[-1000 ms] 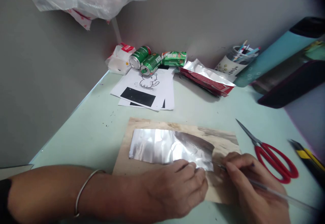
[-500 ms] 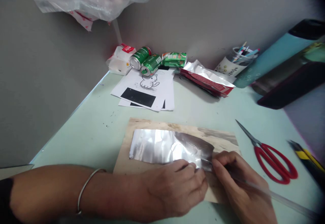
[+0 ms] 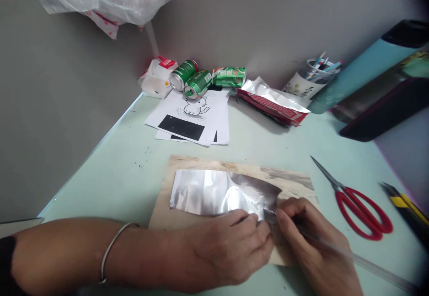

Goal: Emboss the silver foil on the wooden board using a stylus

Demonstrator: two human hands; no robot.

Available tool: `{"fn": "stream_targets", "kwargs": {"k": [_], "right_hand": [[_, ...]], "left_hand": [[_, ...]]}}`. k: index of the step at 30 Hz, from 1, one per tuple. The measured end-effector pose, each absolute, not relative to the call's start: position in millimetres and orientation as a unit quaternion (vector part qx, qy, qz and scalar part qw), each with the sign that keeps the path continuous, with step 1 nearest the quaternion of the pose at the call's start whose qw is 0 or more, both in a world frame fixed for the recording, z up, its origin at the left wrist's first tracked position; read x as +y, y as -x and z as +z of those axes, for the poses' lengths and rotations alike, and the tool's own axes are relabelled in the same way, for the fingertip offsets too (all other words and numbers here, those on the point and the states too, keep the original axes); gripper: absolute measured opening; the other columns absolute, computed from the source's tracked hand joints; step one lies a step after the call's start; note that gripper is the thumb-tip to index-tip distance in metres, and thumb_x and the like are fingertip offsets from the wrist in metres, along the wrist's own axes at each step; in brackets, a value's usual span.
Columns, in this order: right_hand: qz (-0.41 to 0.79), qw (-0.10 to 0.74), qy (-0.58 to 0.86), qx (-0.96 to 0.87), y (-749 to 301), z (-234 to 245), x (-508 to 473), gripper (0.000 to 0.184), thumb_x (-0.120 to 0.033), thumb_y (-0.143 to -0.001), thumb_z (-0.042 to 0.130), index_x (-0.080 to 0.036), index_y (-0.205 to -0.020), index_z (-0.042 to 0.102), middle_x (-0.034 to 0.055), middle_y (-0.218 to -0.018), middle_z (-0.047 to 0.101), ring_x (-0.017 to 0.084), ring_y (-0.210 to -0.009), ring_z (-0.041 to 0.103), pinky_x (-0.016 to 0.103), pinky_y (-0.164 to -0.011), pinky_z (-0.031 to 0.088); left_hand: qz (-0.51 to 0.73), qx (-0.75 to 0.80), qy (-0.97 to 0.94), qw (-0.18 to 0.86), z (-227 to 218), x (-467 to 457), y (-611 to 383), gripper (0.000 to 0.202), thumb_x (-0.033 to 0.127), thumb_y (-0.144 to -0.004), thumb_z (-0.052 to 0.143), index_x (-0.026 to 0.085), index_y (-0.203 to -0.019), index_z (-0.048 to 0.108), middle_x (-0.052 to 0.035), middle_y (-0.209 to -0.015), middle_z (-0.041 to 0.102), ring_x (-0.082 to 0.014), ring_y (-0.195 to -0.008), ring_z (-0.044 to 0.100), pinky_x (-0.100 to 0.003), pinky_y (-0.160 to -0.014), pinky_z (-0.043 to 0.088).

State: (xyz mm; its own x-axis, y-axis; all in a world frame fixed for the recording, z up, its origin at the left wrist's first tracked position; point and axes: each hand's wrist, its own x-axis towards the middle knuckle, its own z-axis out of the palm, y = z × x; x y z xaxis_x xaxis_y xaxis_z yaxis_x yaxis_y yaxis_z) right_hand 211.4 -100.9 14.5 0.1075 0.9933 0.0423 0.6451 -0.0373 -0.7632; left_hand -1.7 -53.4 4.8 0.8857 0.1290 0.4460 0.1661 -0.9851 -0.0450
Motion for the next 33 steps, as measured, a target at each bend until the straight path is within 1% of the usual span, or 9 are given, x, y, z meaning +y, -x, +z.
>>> {"fn": "stream_targets", "kwargs": {"k": [6,12,20,25,28,31,33], "right_hand": [[0.264,0.334,0.667,-0.612,-209.4,16.2,-101.1,0.023,-0.031,-0.096,0.058,-0.025,-0.075,0.05,-0.0044,-0.066,0.053,0.013,-0.055,0.049,0.022,-0.05,0.044],[0.265,0.329,0.667,-0.614,-210.9,13.5,-102.3,0.023,-0.032,-0.097,0.058,-0.025,-0.075,0.051,-0.0029,-0.069,0.056,0.013,-0.058,0.052,0.022,-0.051,0.044],[0.272,0.326,0.652,-0.628,-211.7,14.0,-101.5,0.024,-0.029,-0.098,0.055,-0.026,-0.076,0.048,-0.0048,-0.066,0.051,0.012,-0.056,0.048,0.02,-0.049,0.043],[0.272,0.344,0.648,-0.623,-212.3,15.9,-100.8,0.024,-0.028,-0.098,0.056,-0.025,-0.075,0.049,-0.0044,-0.068,0.054,0.012,-0.059,0.051,0.019,-0.054,0.045],[0.287,0.362,0.649,-0.604,-214.7,17.2,-100.8,0.024,-0.029,-0.097,0.058,-0.025,-0.075,0.051,-0.0041,-0.069,0.055,0.012,-0.06,0.053,0.018,-0.054,0.045],[0.306,0.381,0.644,-0.589,-217.0,17.8,-100.1,0.025,-0.031,-0.096,0.059,-0.025,-0.074,0.051,-0.0037,-0.069,0.056,0.013,-0.062,0.054,0.017,-0.055,0.046],[0.31,0.384,0.641,-0.588,-217.2,17.6,-99.4,0.025,-0.031,-0.096,0.06,-0.025,-0.073,0.051,-0.0036,-0.068,0.056,0.013,-0.061,0.054,0.017,-0.055,0.046]], "left_hand": [[-0.232,-0.074,0.969,0.035,3.5,-54.4,1.2,0.032,0.012,-0.1,0.054,0.001,-0.128,0.064,-0.0201,-0.128,0.065,-0.0253,-0.113,0.064,-0.039,-0.099,0.052],[-0.226,-0.078,0.97,0.043,5.4,-54.4,2.6,0.032,0.012,-0.101,0.052,0.002,-0.129,0.064,-0.0188,-0.128,0.066,-0.0247,-0.114,0.064,-0.038,-0.1,0.051],[-0.237,-0.077,0.968,0.033,1.7,-55.7,1.0,0.032,0.011,-0.101,0.049,0.0,-0.127,0.065,-0.019,-0.126,0.067,-0.0254,-0.111,0.065,-0.038,-0.099,0.052],[-0.239,-0.079,0.967,0.037,3.9,-54.4,1.7,0.031,0.012,-0.101,0.05,0.001,-0.126,0.065,-0.0187,-0.126,0.067,-0.0251,-0.112,0.065,-0.038,-0.099,0.052],[-0.215,-0.072,0.973,0.039,8.5,-53.0,3.3,0.032,0.013,-0.101,0.052,0.001,-0.128,0.064,-0.0197,-0.128,0.066,-0.0247,-0.113,0.064,-0.037,-0.1,0.051],[-0.19,-0.068,0.979,0.039,9.2,-53.0,3.0,0.032,0.015,-0.102,0.051,0.002,-0.129,0.064,-0.0181,-0.127,0.066,-0.0238,-0.112,0.064,-0.037,-0.1,0.051],[-0.218,-0.078,0.972,0.042,7.2,-53.5,2.0,0.031,0.014,-0.102,0.05,0.003,-0.127,0.065,-0.017,-0.126,0.067,-0.0236,-0.11,0.065,-0.037,-0.099,0.052]]}}
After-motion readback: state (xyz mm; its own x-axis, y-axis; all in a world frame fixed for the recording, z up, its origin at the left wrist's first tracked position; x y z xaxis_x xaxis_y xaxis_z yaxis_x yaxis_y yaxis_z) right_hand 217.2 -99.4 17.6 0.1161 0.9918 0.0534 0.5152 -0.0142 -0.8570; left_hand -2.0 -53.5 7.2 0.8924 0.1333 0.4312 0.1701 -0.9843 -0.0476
